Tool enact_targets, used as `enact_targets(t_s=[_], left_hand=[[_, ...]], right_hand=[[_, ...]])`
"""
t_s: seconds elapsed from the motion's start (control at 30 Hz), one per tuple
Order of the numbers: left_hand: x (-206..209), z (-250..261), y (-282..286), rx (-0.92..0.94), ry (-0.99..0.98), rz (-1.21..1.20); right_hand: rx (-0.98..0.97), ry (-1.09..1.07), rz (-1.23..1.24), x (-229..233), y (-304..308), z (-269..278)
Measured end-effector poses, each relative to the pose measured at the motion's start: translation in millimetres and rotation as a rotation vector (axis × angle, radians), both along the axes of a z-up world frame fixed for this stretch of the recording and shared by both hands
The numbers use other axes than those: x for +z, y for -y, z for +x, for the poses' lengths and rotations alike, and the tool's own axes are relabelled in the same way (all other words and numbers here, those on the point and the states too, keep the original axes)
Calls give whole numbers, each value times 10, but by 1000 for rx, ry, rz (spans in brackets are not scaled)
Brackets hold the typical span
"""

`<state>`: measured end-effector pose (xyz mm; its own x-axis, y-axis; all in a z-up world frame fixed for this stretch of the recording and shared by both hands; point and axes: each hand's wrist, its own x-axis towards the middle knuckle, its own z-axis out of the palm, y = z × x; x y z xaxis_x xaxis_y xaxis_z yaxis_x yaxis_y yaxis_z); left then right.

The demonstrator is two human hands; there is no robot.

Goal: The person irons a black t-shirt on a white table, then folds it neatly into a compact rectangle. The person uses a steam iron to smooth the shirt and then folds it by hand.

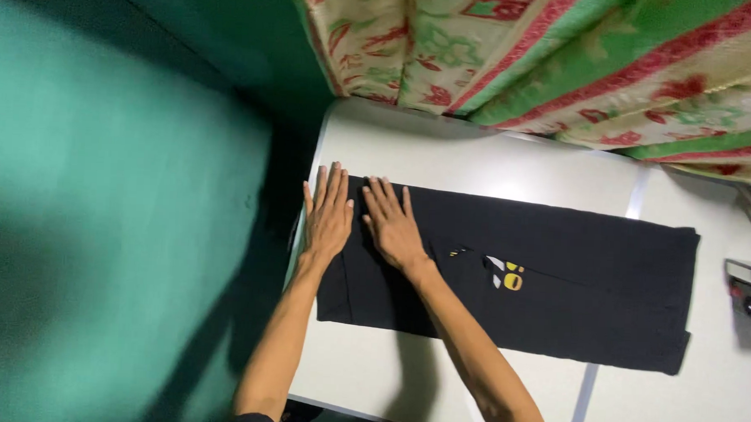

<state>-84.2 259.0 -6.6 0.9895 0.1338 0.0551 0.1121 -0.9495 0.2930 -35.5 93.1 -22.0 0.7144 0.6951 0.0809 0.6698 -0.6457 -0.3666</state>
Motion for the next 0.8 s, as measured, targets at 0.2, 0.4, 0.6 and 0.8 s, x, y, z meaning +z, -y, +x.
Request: enact_targets(t_s=[0.2, 0.4, 0.6, 0.8], left_hand=[[39, 19, -23, -12, -9, 1], [-5, 46, 19, 11, 46, 110], [151, 86, 595, -73, 70, -104], [103, -152, 479, -145, 12, -18]], right_hand=[[-210, -33, -295, 78, 489, 145], [-591, -46, -250, 232, 1612, 202], [-335, 5, -98, 32, 710, -51], [-314, 66, -147, 37, 685, -233]])
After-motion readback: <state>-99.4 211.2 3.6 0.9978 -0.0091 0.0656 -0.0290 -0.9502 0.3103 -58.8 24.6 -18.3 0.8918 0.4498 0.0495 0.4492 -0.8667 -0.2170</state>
